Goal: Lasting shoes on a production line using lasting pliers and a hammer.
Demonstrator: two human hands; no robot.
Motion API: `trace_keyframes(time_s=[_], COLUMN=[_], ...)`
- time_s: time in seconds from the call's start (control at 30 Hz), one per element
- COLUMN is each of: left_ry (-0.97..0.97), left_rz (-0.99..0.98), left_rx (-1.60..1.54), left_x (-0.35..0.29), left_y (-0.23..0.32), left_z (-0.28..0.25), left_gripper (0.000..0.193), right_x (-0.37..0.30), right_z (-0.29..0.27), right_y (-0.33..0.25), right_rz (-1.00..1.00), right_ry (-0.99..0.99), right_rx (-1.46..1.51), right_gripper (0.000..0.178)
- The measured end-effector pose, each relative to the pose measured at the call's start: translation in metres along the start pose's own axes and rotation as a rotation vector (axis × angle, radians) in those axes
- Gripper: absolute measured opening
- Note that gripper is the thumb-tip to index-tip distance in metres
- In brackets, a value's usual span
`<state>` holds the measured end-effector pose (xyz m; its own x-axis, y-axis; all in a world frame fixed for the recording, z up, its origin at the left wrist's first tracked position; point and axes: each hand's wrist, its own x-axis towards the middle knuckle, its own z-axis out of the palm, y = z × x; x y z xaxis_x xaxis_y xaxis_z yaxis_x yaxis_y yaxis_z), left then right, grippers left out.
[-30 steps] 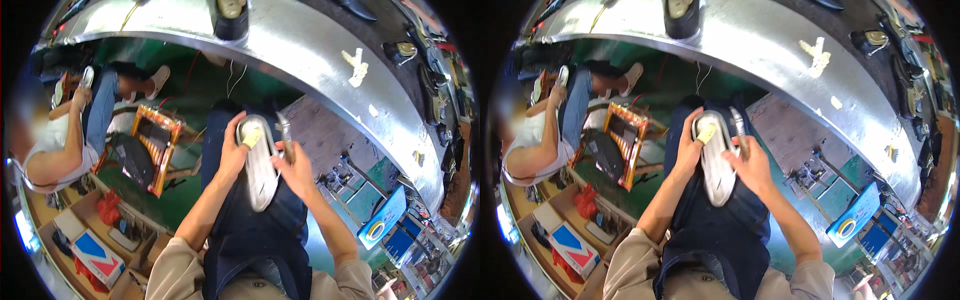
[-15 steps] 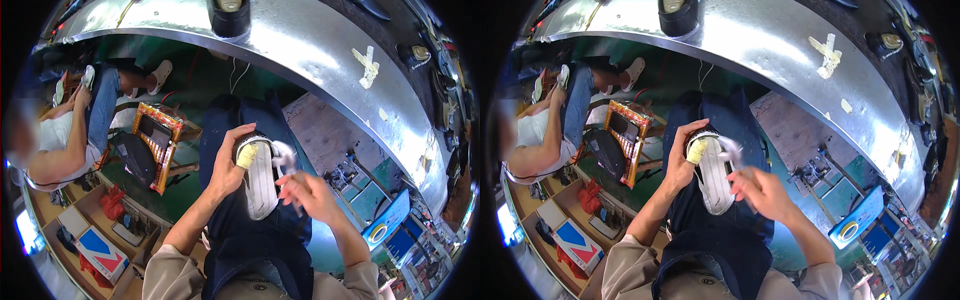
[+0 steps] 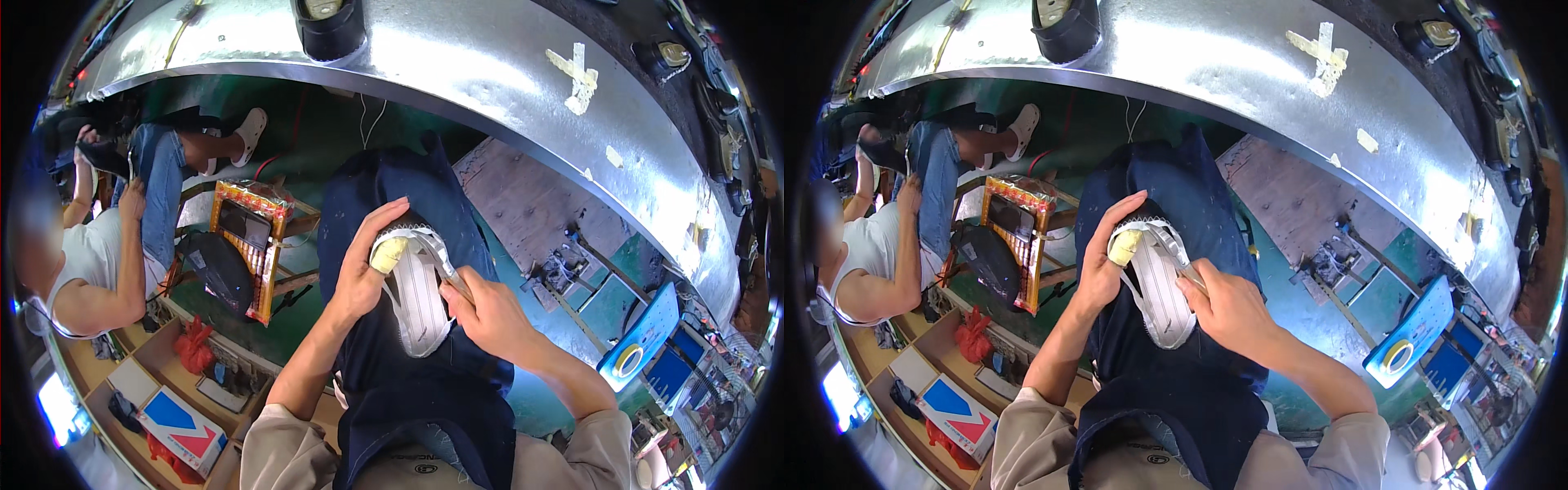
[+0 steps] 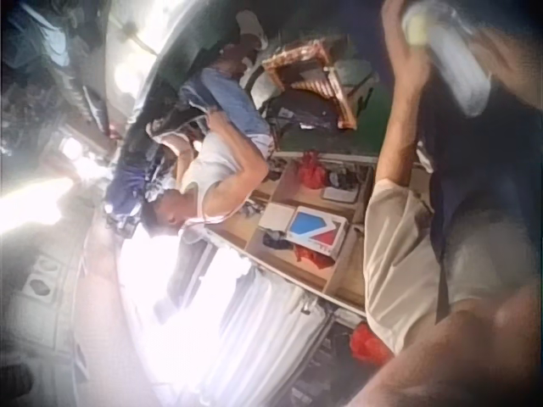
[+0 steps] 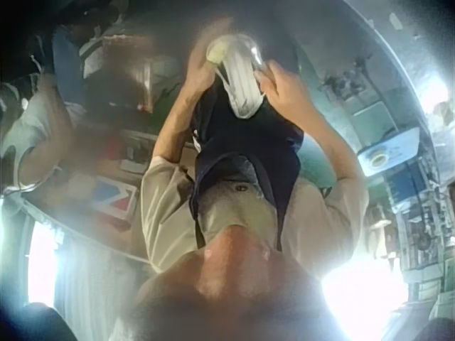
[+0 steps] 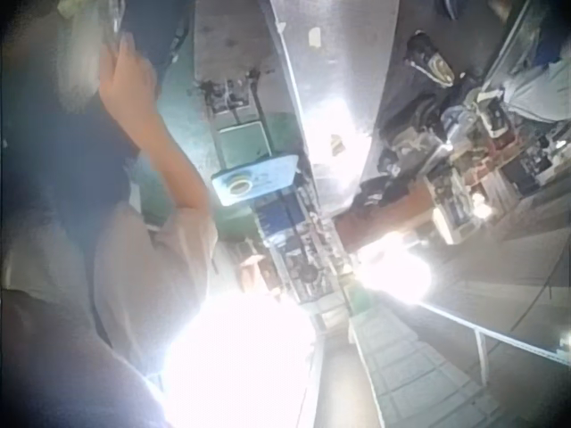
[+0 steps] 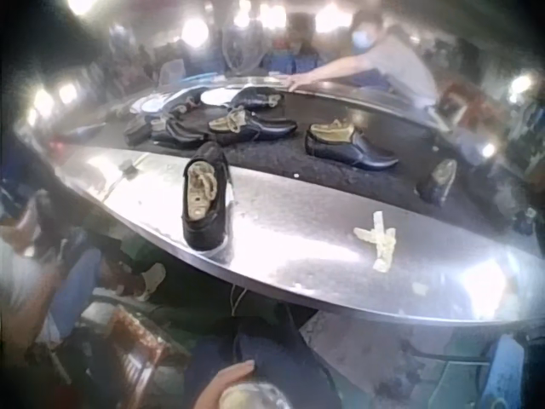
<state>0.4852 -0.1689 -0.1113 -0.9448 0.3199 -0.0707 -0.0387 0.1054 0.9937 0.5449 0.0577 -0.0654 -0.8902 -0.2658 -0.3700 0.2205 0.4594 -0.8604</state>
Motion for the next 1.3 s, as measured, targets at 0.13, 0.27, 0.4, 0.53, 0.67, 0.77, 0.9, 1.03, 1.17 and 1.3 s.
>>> trace_keyframes(time_s=[0.13, 0.27, 0.4, 0.53, 0.67, 0.77, 0.9, 1.03, 1.17, 1.3], left_ry=[0.146, 0.2, 0.146, 0.135, 0.134, 0.226, 0.275, 0.21, 0.166, 0.148], left_rz=[-0.218, -0.14, -0.066, -0.107, -0.121, -0.184, -0.443, -0.385, -0.297, -0.225], left_rx=[-0.138, -0.123, -0.086, -0.024, -0.197, -0.355, -0.727, -0.455, -0.36, -0.194], left_x=[0.008, 0.008, 0.008, 0.004, 0.0, 0.0, -0.041, -0.062, -0.063, -0.067], left_y=[0.019, -0.006, -0.003, -0.015, -0.026, -0.03, -0.048, -0.056, -0.057, -0.059], left_z=[0.024, 0.033, 0.033, 0.035, 0.035, 0.039, 0.027, 0.037, 0.041, 0.039], left_gripper=[0.035, 0.041, 0.039, 0.04, 0.043, 0.041, 0.054, 0.056, 0.061, 0.061], right_x=[-0.006, -0.007, -0.003, 0.034, 0.027, 0.046, 0.036, 0.012, 0.021, 0.023], right_z=[0.004, -0.017, -0.014, 0.008, 0.001, 0.004, -0.035, -0.035, -0.03, -0.038], right_y=[-0.015, -0.02, -0.042, -0.014, -0.018, -0.002, -0.013, -0.008, -0.018, -0.039], right_rz=[0.109, 0.016, -0.108, -0.092, -0.158, -0.059, -0.016, -0.294, -0.494, -0.414], right_ry=[-0.035, -0.021, 0.316, 0.152, 0.316, 0.182, -0.182, -0.288, -0.432, -0.403], right_rx=[-0.14, -0.217, 0.013, -0.458, -0.247, -0.309, -0.445, -0.671, -0.84, -0.908], right_gripper=[0.025, 0.025, 0.024, 0.02, 0.023, 0.027, 0.026, 0.016, 0.012, 0.011])
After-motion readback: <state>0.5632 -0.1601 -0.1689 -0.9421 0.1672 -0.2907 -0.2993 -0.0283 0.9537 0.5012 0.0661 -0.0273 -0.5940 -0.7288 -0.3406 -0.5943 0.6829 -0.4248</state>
